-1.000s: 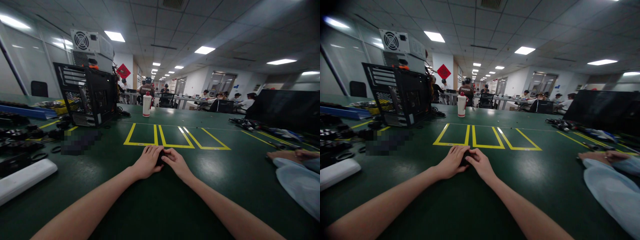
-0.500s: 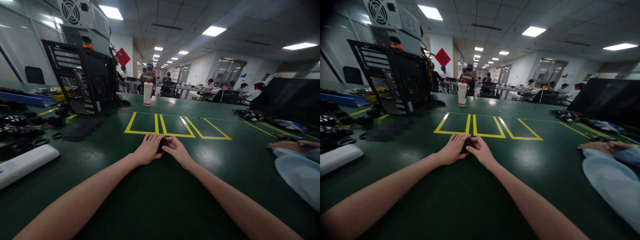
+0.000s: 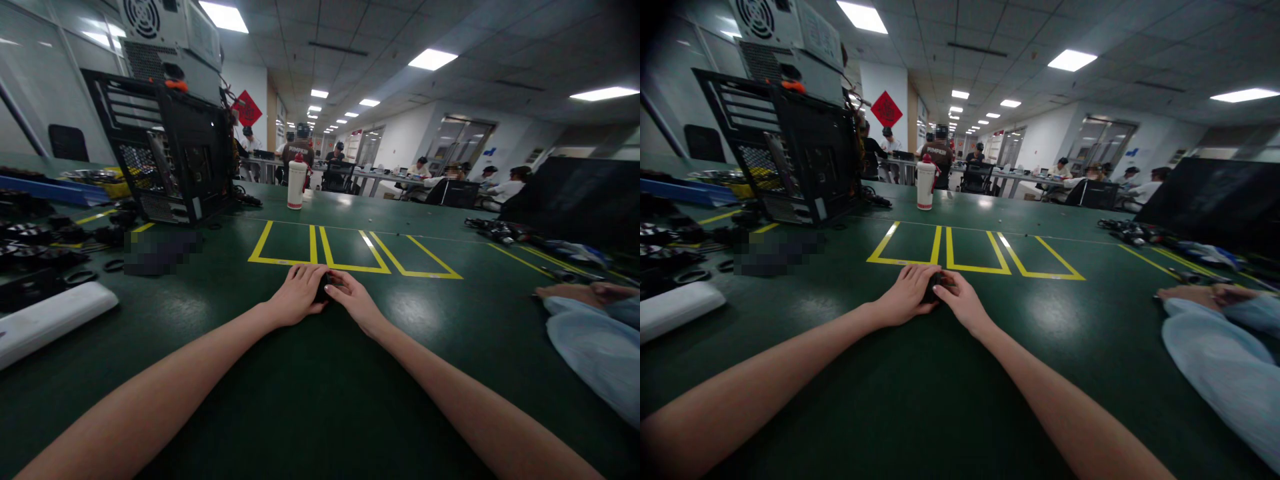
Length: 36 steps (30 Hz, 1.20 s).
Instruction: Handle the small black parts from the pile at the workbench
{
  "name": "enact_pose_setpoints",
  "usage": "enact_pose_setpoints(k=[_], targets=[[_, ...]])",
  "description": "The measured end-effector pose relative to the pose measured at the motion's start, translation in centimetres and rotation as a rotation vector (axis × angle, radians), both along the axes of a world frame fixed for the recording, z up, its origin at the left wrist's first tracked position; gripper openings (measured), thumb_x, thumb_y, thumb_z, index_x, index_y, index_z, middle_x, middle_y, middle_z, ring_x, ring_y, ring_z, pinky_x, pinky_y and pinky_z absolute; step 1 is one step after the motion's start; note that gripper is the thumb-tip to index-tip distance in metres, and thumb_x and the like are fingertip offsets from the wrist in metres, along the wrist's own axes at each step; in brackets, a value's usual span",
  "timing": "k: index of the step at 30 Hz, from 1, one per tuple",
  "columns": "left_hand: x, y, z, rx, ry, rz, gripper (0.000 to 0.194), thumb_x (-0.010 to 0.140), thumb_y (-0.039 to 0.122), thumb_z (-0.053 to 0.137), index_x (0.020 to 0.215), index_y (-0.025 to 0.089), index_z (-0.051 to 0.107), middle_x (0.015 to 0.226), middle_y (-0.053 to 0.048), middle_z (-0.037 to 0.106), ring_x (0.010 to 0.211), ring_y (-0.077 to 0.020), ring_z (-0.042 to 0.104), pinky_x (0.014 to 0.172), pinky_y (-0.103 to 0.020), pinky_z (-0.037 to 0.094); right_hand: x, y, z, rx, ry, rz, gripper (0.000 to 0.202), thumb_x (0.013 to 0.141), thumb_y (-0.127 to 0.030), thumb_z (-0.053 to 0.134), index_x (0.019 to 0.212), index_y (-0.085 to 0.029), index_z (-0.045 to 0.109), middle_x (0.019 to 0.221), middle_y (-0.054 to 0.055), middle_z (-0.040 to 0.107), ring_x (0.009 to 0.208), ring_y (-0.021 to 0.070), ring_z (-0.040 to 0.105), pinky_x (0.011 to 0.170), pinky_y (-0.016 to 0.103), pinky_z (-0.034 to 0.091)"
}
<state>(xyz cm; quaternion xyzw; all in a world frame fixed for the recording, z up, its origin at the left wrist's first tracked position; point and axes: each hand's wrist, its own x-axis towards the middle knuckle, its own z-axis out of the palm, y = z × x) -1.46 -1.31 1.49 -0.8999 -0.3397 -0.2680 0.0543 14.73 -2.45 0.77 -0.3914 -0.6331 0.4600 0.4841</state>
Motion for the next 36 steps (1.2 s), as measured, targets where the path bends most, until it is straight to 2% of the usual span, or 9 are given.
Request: enact_pose_setpoints(k=[6,12,16,25,31,36], targets=[[-0.01,0.01,-0.07,-0.007,-0.002,0.004,0.061,0.071,0.030,0.054,0.121,0.017,0.021,0.118,-0.010,0.040,0.108,-0.0251,0.039,0.092,-0.041,0.026,-0.03,-0.35,0.06,0.019,0.018,0.065,0.033,0.067,-0.024,0.060,0.098,-0.022,0.049,0.104,0.002,0.053,0.098,0.0159,0.052,0.087,0.033,0.041],[0.07,-0.10,-0.05,0.009,-0.006,0.011,0.060,0.072,0.031,0.053,0.121,0.017,0.022,0.118,-0.011,0.040,0.108,-0.0257,0.039,0.091,-0.040,0.027,-0.39,-0.38,0.15,0.017,0.039,0.008,0.025,0.070,-0.029,0.057,0.093,-0.022,0.051,0.099,0.002,0.055,0.093,0.0151,0.054,0.084,0.032,0.042],[0.13,-0.12,-0.02,0.012,-0.003,0.019,0.059,0.072,0.031,0.053,0.120,0.016,0.022,0.118,-0.011,0.040,0.107,-0.0250,0.039,0.091,-0.039,0.027,-0.23,0.09,0.05,-0.027,0.039,-0.014,0.030,0.068,-0.030,0.059,0.096,-0.021,0.051,0.101,0.003,0.055,0.096,0.0160,0.053,0.087,0.034,0.040],[0.12,-0.14,-0.08,-0.007,0.000,0.024,0.060,0.071,0.029,0.053,0.120,0.018,0.022,0.117,-0.011,0.040,0.107,-0.0256,0.039,0.090,-0.041,0.026,-0.04,-0.09,-0.02,-0.020,0.092,0.112,0.034,0.063,-0.022,0.063,0.094,-0.022,0.048,0.102,0.001,0.054,0.096,0.0153,0.052,0.086,0.032,0.041],[0.04,-0.06,-0.08,0.005,-0.009,0.017,0.060,0.071,0.031,0.054,0.121,0.017,0.022,0.118,-0.011,0.039,0.107,-0.0254,0.039,0.091,-0.040,0.026,-0.44,-0.13,-0.02,0.017,0.061,-0.008,0.024,0.068,-0.029,0.058,0.090,-0.022,0.052,0.096,0.001,0.055,0.092,0.0147,0.053,0.086,0.032,0.040],[0.03,-0.07,-0.12,0.006,-0.012,0.017,0.060,0.071,0.032,0.054,0.120,0.016,0.023,0.118,-0.011,0.040,0.106,-0.0250,0.039,0.091,-0.040,0.026,-0.36,0.38,-0.30,-0.053,0.050,-0.033,0.029,0.068,-0.032,0.058,0.094,-0.021,0.052,0.100,0.003,0.055,0.093,0.0160,0.053,0.086,0.034,0.040]])
